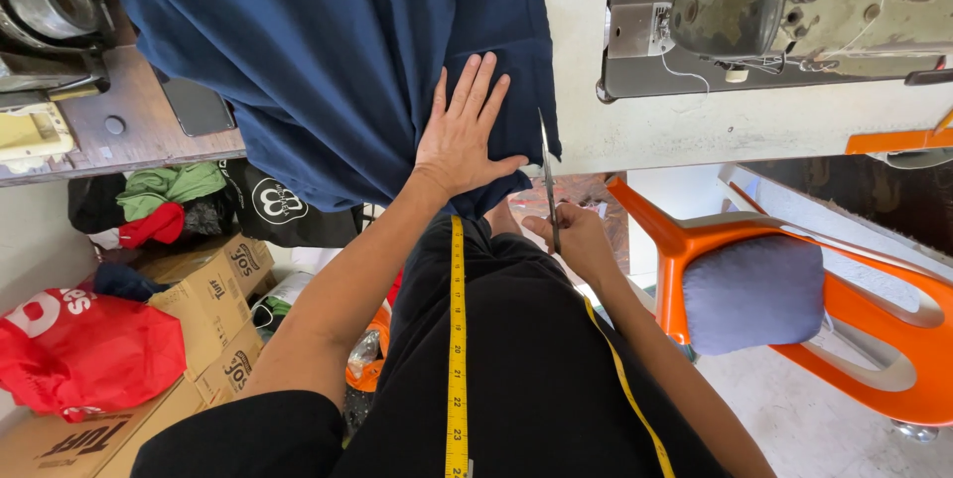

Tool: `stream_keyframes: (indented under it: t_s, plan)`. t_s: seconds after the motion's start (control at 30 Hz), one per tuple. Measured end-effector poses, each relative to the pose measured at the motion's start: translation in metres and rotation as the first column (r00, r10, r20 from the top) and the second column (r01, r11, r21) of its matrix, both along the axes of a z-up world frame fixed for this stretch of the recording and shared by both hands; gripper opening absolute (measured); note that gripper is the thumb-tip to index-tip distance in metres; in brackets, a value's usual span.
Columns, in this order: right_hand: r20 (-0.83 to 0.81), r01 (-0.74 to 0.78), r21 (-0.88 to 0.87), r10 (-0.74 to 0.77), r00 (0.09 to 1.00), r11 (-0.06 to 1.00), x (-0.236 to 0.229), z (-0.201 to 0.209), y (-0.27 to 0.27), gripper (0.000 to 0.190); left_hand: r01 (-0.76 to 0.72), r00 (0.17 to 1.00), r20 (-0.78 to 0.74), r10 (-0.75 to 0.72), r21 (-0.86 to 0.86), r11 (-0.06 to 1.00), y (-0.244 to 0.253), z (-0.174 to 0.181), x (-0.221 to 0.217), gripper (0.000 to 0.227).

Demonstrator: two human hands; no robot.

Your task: The person cuts a dark blue garment on a white table using scissors. They repeatedly smooth the fabric, make cuts along the edges, and trim small pieces from the garment.

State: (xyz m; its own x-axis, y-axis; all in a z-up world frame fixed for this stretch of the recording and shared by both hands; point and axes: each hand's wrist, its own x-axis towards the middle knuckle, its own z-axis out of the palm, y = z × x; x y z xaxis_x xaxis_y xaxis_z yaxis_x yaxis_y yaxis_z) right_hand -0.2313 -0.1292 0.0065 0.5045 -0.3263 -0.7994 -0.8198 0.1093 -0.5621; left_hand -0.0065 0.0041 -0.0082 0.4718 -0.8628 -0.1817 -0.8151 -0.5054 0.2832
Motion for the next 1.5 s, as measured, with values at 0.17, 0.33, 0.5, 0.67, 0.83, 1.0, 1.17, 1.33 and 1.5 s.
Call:
stream_keyframes:
  t_s: [0.17, 0.33, 0.5, 0.67, 0.83, 1.0, 1.17, 1.33, 1.5]
  plan:
    - [-0.021, 0.055, -0.004, -0.055, 0.998, 0.998, -0.003, 0.013, 0.006, 0.046, -0.034, 0.999, 0.015, 0.036, -0.141, 0.989, 0.0, -0.011, -0.003, 0.106]
    - [-0.101, -0.046, 0.006, 0.046, 0.994, 0.999, 0.03, 0.047, 0.003, 0.053, -0.01, 0.997, 0.064, 0.035, -0.353, 0.936, -0.022, 0.013, 0.041, 0.057]
    - [-0.231, -0.128, -0.045, 0.114, 0.966, 0.991, 0.067, 0.066, 0.002, 0.047, -0.006, 0.995, 0.095, 0.006, -0.003, 1.0, -0.023, 0.01, 0.044, 0.085]
    - [-0.191, -0.105, -0.026, 0.098, 0.977, 0.994, 0.059, 0.051, 0.004, 0.05, -0.015, 0.995, 0.101, 0.019, -0.043, 0.999, -0.02, 0.01, 0.04, 0.084]
    - [-0.172, -0.061, -0.037, 0.054, 0.984, 0.997, 0.056, 0.051, 0.007, 0.049, -0.017, 0.991, 0.128, 0.027, -0.073, 0.997, -0.018, 0.003, 0.042, 0.08]
    - [-0.146, 0.017, 0.014, -0.015, 0.989, 1.0, 0.053, 0.055, 0.007, 0.049, -0.075, 0.997, 0.008, 0.075, -0.061, 0.995, -0.018, 0.011, 0.047, 0.097]
    - [-0.187, -0.056, -0.025, 0.051, 0.981, 0.998, 0.068, 0.056, 0.005, 0.05, -0.076, 0.997, 0.005, 0.076, -0.021, 0.997, -0.013, 0.016, 0.039, 0.098]
    - [-0.171, -0.069, -0.052, 0.059, 0.983, 0.996, 0.074, 0.051, 0.006, 0.045, -0.073, 0.997, 0.016, 0.073, 0.005, 0.997, -0.013, 0.014, 0.036, 0.098]
    - [-0.118, -0.05, -0.076, 0.041, 0.992, 0.996, 0.063, 0.043, 0.007, 0.051, -0.063, 0.996, 0.06, 0.065, -0.029, 0.998, -0.008, 0.011, 0.033, 0.098]
